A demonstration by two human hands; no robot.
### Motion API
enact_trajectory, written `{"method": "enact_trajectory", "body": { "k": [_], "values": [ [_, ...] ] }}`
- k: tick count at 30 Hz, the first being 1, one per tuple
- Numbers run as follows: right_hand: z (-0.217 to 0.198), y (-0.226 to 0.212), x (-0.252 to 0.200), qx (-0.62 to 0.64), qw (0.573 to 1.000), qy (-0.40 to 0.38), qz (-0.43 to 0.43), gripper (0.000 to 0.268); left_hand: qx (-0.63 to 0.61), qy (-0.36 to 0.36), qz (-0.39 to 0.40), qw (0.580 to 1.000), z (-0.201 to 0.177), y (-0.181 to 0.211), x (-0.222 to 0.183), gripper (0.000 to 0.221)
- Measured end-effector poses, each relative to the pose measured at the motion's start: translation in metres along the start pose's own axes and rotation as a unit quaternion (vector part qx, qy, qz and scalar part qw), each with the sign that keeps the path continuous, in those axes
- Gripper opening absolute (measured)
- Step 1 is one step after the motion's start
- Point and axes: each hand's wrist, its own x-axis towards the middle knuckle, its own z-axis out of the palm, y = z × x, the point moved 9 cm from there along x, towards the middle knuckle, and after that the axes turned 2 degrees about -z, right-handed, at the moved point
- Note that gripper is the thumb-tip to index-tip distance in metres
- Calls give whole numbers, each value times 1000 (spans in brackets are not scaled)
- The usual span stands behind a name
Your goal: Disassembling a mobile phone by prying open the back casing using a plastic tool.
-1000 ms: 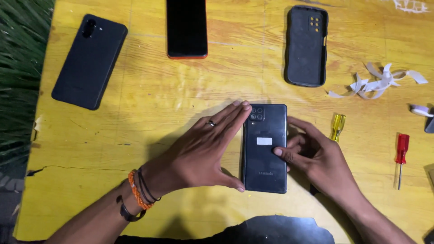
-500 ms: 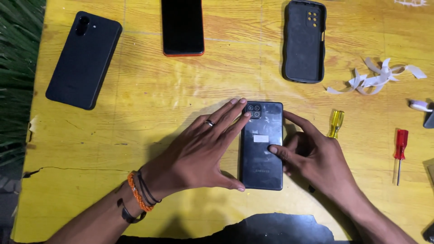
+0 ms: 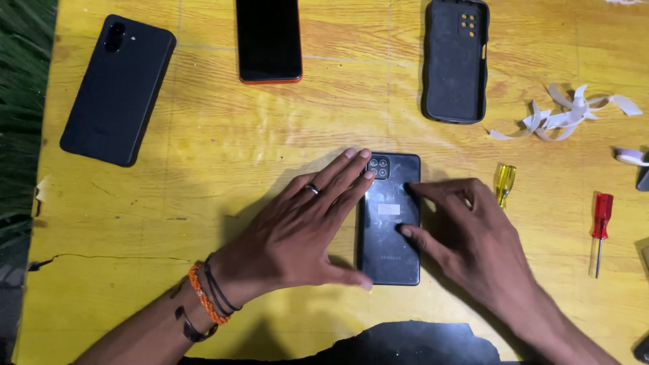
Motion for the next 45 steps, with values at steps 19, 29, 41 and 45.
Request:
{"method": "enact_trajectory", "body": {
  "k": [19,29,41,45],
  "values": [
    [7,-16,0,12,987,-57,-149,116,5,45,-41,998,13,2,4,135],
    [4,8,9,343,932,22,112,62,-22,68,-4,997,10,9,7,128],
    [31,32,-9,681,679,82,262,36,-348,77,-32,934,0,16,4,111],
    [-3,31,-16,526,825,130,160,41,-389,113,-30,914,-15,25,5,33]
  ]
}}
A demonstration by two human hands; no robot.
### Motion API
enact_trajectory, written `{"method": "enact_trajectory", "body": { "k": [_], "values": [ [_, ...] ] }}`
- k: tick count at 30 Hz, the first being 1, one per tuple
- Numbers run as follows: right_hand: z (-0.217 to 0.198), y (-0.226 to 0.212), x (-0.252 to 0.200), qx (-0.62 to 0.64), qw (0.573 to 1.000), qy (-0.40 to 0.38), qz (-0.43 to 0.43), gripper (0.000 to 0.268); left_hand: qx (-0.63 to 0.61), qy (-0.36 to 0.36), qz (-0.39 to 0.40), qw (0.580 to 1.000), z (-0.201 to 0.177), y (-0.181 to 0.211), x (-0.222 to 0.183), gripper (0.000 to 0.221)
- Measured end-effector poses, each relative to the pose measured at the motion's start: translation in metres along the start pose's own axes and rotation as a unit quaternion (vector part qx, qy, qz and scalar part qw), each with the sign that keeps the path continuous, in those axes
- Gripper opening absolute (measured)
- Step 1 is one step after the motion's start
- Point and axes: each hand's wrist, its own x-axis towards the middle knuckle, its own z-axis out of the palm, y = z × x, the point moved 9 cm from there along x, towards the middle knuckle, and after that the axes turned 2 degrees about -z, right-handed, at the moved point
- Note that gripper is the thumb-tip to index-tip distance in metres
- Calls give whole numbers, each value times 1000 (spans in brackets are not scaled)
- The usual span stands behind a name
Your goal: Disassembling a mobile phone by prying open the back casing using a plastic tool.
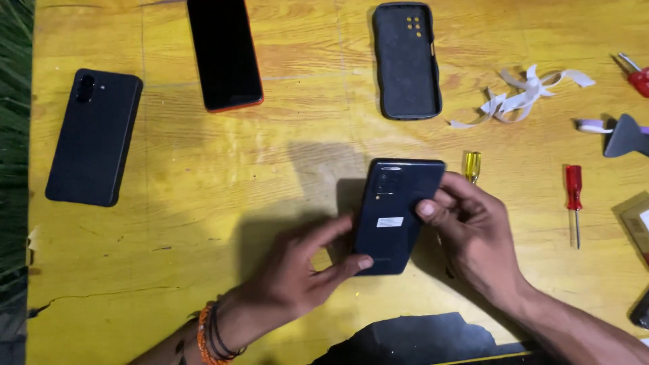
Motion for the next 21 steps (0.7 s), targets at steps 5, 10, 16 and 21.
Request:
{"method": "enact_trajectory", "body": {
  "k": [5,10,16,21],
  "values": [
    [-2,-1,-13,-84,996,-31,-9,38,-44,74,-28,996,-3,-23,-7,12],
    [41,10,-17,-126,974,-185,25,54,10,136,-22,990,-26,-9,-8,19],
    [24,22,-17,-213,969,-125,-20,20,45,124,28,991,-19,6,-4,19],
    [31,3,-15,-149,980,-127,-50,23,59,75,10,995,-5,-8,-9,19]
  ]
}}
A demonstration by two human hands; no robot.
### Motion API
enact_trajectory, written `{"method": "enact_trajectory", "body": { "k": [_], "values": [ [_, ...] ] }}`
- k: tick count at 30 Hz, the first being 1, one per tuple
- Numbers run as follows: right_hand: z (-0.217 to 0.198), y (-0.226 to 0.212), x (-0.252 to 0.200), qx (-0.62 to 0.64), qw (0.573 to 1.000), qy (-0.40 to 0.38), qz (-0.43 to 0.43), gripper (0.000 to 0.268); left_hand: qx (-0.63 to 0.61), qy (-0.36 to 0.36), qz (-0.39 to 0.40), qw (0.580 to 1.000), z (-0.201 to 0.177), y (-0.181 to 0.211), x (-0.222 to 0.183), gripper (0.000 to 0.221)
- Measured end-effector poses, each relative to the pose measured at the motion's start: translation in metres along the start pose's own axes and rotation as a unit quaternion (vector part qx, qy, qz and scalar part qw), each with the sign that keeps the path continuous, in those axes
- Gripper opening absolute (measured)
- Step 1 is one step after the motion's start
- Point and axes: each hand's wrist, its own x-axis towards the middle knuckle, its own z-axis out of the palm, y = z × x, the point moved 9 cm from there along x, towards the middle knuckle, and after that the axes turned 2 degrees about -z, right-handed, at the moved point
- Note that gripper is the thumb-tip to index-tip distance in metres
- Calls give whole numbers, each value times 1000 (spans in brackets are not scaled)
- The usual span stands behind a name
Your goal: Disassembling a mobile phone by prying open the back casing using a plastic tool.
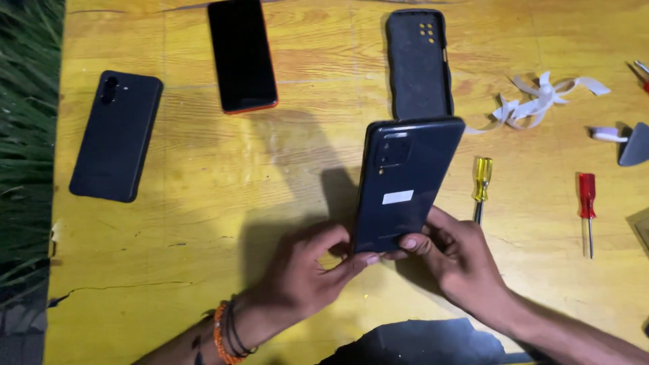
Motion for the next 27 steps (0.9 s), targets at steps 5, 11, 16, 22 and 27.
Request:
{"method": "enact_trajectory", "body": {
  "k": [5,11,16,22,27],
  "values": [
    [2,16,-4,-171,985,-34,19,28,-12,7,-72,997,2,-25,-6,33],
    [2,5,-5,-150,988,-44,-9,18,12,-40,-51,998,3,-8,-1,25],
    [21,6,-10,-63,993,-97,21,25,-99,28,-16,995,-30,17,6,21],
    [38,21,-16,-79,978,-182,60,15,-203,122,-68,969,-60,2,2,29],
    [37,32,-21,-89,970,-189,121,15,-165,107,-43,980,-66,14,5,21]
  ]
}}
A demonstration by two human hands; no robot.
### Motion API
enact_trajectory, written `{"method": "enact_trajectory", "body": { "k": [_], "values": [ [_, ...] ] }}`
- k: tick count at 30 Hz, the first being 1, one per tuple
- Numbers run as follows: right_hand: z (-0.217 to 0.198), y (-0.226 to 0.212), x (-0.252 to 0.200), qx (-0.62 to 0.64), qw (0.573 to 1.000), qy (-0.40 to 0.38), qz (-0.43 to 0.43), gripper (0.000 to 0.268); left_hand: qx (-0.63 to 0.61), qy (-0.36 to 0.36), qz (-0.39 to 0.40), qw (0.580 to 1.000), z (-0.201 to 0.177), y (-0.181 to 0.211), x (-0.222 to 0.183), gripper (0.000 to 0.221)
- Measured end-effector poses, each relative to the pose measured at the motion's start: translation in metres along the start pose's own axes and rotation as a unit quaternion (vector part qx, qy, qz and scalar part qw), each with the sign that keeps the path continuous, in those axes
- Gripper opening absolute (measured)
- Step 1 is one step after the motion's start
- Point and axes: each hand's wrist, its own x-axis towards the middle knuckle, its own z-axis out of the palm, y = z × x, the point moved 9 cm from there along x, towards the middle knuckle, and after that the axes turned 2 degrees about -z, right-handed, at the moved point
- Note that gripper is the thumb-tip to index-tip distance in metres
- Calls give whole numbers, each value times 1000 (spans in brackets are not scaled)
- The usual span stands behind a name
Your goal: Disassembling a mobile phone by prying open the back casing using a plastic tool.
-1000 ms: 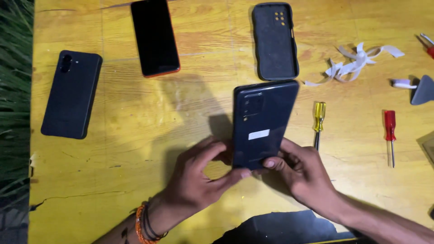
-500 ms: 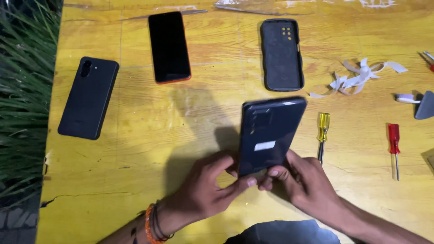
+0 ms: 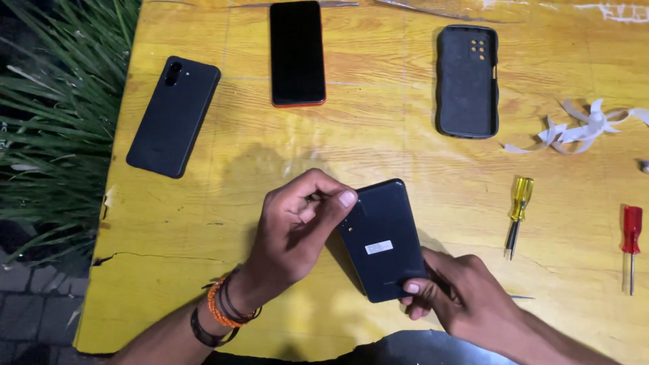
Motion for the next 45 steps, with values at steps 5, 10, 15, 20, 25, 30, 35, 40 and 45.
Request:
{"method": "enact_trajectory", "body": {
  "k": [5,10,15,20,25,30,35,40,45],
  "values": [
    [-10,-5,-2,-87,996,14,-21,26,11,-46,2,999,6,7,5,19],
    [-12,-8,-6,-125,992,16,-25,29,83,-22,53,995,7,5,2,18],
    [-10,-17,-6,-57,992,0,-112,30,2,12,-51,999,3,-28,5,22],
    [-32,-18,-4,71,990,81,-96,30,-137,-83,-103,982,36,-41,-7,43],
    [-40,-7,-2,116,984,132,-34,37,-63,-92,-60,992,47,-38,-15,16],
    [-30,-4,5,199,976,62,-61,42,20,-107,-12,994,43,-32,-11,18],
    [-35,-11,6,179,981,72,-26,37,-87,-145,-118,979,51,-58,-13,13],
    [-36,-24,6,164,982,82,-48,37,-124,-148,-135,972,55,-63,-16,17],
    [-33,-17,4,138,988,73,7,38,10,-108,-63,992,47,-51,-16,22]
  ]
}}
